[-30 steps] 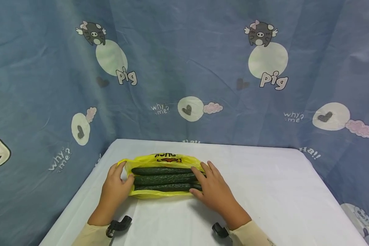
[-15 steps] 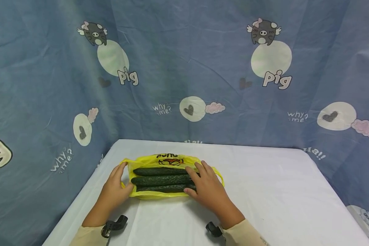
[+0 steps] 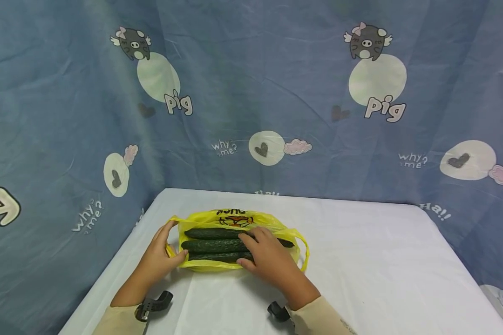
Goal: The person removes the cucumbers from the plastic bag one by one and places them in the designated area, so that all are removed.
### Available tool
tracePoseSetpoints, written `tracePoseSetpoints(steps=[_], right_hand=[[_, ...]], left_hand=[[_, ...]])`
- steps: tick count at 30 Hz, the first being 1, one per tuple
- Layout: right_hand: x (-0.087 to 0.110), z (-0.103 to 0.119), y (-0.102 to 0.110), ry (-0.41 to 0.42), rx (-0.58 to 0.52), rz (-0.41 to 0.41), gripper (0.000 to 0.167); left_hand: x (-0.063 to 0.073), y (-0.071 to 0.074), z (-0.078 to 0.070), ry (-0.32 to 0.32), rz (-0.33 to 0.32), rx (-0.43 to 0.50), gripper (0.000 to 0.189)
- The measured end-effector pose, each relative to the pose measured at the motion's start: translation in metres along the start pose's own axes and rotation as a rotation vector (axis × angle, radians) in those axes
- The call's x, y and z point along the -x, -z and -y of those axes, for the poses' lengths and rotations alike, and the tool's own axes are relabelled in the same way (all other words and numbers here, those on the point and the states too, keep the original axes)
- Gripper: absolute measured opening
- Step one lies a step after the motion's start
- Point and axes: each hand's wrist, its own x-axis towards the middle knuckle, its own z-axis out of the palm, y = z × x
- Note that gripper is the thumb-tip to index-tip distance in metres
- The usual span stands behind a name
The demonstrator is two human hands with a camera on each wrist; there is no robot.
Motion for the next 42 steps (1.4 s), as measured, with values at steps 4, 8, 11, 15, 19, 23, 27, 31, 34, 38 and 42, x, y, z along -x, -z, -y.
tracePoseSetpoints(steps=[4, 8, 11, 15, 19, 23, 27, 31, 34, 38, 42], right_hand=[[-0.004, 0.004, -0.002, 0.024, 0.048, -0.006, 0.066], [-0.006, 0.01, -0.003, 0.038, 0.102, -0.05, 0.064], [-0.009, 0.015, -0.003, 0.047, 0.094, -0.063, 0.064], [-0.013, 0.021, -0.005, 0.049, 0.074, -0.054, 0.063], [-0.016, 0.024, -0.009, 0.009, 0.066, -0.031, 0.065], [-0.021, 0.023, -0.015, -0.039, 0.064, 0.004, 0.069], [-0.027, 0.023, -0.021, -0.09, 0.071, 0.037, 0.072], [-0.033, 0.024, -0.029, -0.142, 0.079, 0.049, 0.073], [-0.035, 0.026, -0.033, -0.174, 0.071, 0.049, 0.073], [-0.037, 0.025, -0.037, -0.194, 0.056, 0.046, 0.072], [-0.037, 0.024, -0.041, -0.195, 0.04, 0.022, 0.072]], left_hand=[[0.0, -0.001, -0.001, 0.005, 0.012, 0.008, 0.097], [0.0, -0.001, -0.002, 0.003, 0.017, 0.013, 0.097], [-0.001, -0.001, -0.004, 0.003, 0.015, 0.016, 0.097], [-0.001, -0.001, -0.005, 0.006, 0.018, 0.024, 0.097], [-0.003, -0.003, -0.006, 0.015, 0.032, 0.033, 0.096], [-0.004, -0.006, -0.006, 0.028, 0.049, 0.059, 0.096], [-0.004, -0.007, -0.006, 0.03, 0.051, 0.054, 0.097], [-0.003, -0.007, -0.005, 0.03, 0.047, 0.036, 0.097], [-0.002, -0.008, -0.005, 0.033, 0.052, 0.054, 0.097], [-0.002, -0.008, -0.005, 0.026, 0.058, 0.076, 0.098], [-0.002, -0.008, -0.005, 0.02, 0.056, 0.076, 0.099]])
